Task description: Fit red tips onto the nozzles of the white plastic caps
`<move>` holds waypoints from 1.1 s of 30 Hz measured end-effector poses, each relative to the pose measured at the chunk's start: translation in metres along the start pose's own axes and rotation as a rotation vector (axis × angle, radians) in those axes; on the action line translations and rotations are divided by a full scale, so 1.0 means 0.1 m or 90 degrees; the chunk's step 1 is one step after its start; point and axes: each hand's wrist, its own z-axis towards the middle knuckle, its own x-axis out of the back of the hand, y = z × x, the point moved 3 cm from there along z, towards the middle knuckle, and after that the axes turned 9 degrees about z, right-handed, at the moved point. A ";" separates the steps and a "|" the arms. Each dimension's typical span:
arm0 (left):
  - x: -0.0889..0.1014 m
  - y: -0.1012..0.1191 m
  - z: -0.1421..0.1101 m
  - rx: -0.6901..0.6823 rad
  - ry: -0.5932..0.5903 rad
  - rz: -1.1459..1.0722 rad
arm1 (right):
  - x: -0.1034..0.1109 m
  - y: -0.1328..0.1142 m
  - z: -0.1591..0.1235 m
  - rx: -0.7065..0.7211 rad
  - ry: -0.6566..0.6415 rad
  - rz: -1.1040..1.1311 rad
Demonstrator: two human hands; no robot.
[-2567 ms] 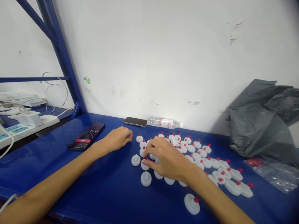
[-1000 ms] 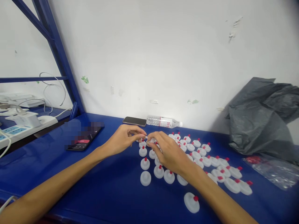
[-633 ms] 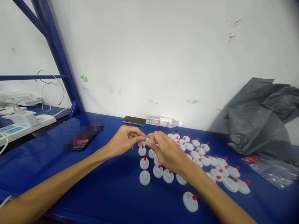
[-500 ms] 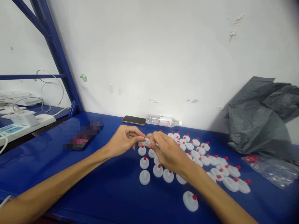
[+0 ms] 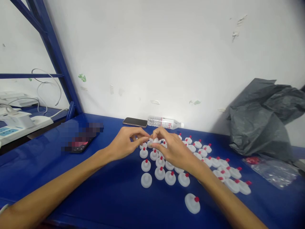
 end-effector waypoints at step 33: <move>-0.08 -0.19 -0.09 0.198 -0.134 0.624 | 0.30 0.78 -0.11 -0.245 -0.059 -0.295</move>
